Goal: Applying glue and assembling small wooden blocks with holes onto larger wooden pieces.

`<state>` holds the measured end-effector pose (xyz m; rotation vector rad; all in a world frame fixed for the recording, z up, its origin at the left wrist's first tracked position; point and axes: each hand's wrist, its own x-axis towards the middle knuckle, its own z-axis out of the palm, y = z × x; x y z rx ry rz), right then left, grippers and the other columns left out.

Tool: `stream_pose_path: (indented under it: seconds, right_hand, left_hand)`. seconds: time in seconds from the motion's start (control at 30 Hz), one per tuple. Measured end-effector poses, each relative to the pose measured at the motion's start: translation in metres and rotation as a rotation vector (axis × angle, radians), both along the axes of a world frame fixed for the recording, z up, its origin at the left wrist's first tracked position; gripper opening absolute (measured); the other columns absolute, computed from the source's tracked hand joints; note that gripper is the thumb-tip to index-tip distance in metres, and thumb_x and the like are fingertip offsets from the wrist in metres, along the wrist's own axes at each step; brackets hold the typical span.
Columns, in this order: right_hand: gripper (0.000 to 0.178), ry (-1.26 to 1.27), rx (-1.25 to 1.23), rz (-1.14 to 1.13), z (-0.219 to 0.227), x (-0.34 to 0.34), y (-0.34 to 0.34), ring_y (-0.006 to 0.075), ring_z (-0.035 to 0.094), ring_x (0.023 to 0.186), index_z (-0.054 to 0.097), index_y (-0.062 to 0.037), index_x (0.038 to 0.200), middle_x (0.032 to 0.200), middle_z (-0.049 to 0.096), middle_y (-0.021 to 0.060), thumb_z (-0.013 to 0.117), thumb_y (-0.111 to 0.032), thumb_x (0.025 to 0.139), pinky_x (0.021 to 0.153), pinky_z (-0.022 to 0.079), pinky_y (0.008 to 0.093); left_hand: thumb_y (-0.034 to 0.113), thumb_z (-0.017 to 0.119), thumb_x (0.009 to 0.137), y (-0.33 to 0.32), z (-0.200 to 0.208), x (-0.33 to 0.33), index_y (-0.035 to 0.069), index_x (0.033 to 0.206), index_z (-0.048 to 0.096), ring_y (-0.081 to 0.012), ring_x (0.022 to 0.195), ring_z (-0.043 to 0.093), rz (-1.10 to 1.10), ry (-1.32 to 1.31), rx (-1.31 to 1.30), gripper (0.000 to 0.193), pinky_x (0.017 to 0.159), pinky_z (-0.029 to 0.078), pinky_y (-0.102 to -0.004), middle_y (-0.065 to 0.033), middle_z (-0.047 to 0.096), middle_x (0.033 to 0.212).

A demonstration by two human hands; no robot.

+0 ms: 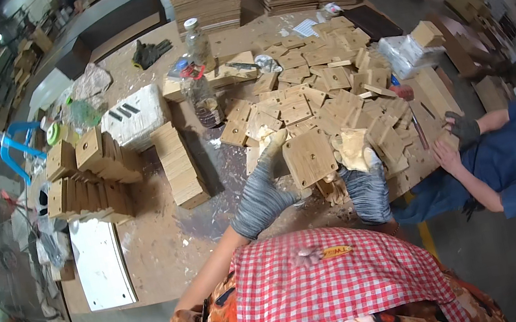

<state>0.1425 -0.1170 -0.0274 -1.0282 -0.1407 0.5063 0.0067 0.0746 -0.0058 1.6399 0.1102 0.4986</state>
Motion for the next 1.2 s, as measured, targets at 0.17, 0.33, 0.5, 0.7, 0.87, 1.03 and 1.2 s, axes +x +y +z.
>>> stream_pose_path:
  seconds: [0.17, 0.33, 0.5, 0.7, 0.87, 1.03, 1.2]
  right_hand:
    - [0.066, 0.285, 0.395, 0.26, 0.008, 0.007, 0.015, 0.0334, 0.061, 0.111, 0.041, -0.0025, 0.144, 0.135, 0.056, 0.0211, 0.039, -0.052, 0.101, 0.093, 0.052, 0.0486]
    - [0.048, 0.12, 0.242, 0.195, -0.034, 0.019, 0.015, 0.0256, 0.062, 0.107, 0.044, 0.0003, 0.14, 0.136, 0.053, 0.0166, 0.052, -0.026, 0.101, 0.095, 0.053, 0.0414]
    - [0.037, -0.17, 0.066, 0.391, -0.107, 0.006, 0.031, 0.0214, 0.064, 0.106, 0.056, -0.0018, 0.13, 0.13, 0.058, 0.0163, 0.061, -0.021, 0.098, 0.085, 0.058, 0.0291]
    - [0.05, -1.027, -0.914, 0.767, -0.115, -0.03, 0.043, 0.0328, 0.045, 0.132, 0.06, -0.0031, 0.13, 0.14, 0.053, 0.0194, 0.062, -0.035, 0.092, 0.117, 0.027, 0.0487]
    - [0.053, -1.168, -0.961, 0.41, -0.07, -0.028, 0.047, 0.0432, 0.043, 0.129, 0.063, -0.005, 0.127, 0.139, 0.05, 0.021, 0.066, -0.038, 0.086, 0.114, 0.026, 0.0576]
    - [0.046, -1.385, -1.519, 0.103, -0.05, 0.007, 0.032, 0.0383, 0.044, 0.126, 0.069, -0.0065, 0.116, 0.135, 0.05, 0.0221, 0.072, -0.031, 0.076, 0.114, 0.025, 0.0516]
    - [0.036, -1.156, -1.355, 0.113, -0.057, 0.026, 0.014, 0.0344, 0.043, 0.129, 0.07, -0.0043, 0.113, 0.132, 0.053, 0.0201, 0.067, -0.024, 0.084, 0.114, 0.029, 0.0469]
  left_hand:
    - [0.014, 0.092, 0.068, 0.007, -0.011, -0.008, 0.014, 0.156, 0.027, -0.0231, 0.134, 0.046, 0.127, 0.062, 0.08, 0.109, 0.107, 0.045, -0.0397, -0.0086, 0.041, 0.152]
    - [0.015, 0.096, 0.059, 0.019, -0.02, -0.002, 0.015, 0.153, 0.028, -0.0254, 0.127, 0.052, 0.099, -0.107, -0.132, 0.115, 0.107, 0.047, -0.0411, -0.0109, 0.046, 0.145]
    - [0.016, 0.094, 0.063, 0.04, -0.039, -0.01, 0.007, 0.146, 0.035, -0.0248, 0.121, 0.057, 0.15, -0.058, -0.425, 0.102, 0.106, 0.048, -0.0381, -0.0103, 0.052, 0.137]
    - [0.023, 0.075, 0.084, 0.051, -0.084, -0.026, -0.001, 0.123, 0.056, -0.0242, 0.106, 0.064, 0.147, -0.016, -1.197, 0.05, 0.102, 0.051, -0.0406, -0.0125, 0.063, 0.117]
    - [0.042, 0.072, 0.086, 0.039, -0.078, -0.035, 0.006, 0.127, 0.055, -0.0259, 0.106, 0.063, 0.293, 0.149, -1.32, 0.057, 0.098, 0.053, -0.0462, -0.0154, 0.062, 0.121]
    - [0.06, 0.061, 0.091, 0.036, -0.068, -0.027, 0.003, 0.133, 0.051, -0.0249, 0.107, 0.065, 0.195, 0.143, -1.314, 0.072, 0.084, 0.059, -0.0355, -0.0125, 0.064, 0.12]
    - [0.039, 0.065, 0.096, 0.042, -0.08, -0.037, 0.001, 0.129, 0.055, -0.0177, 0.099, 0.066, 0.249, 0.376, -0.832, 0.051, 0.081, 0.058, -0.033, -0.0077, 0.067, 0.111]
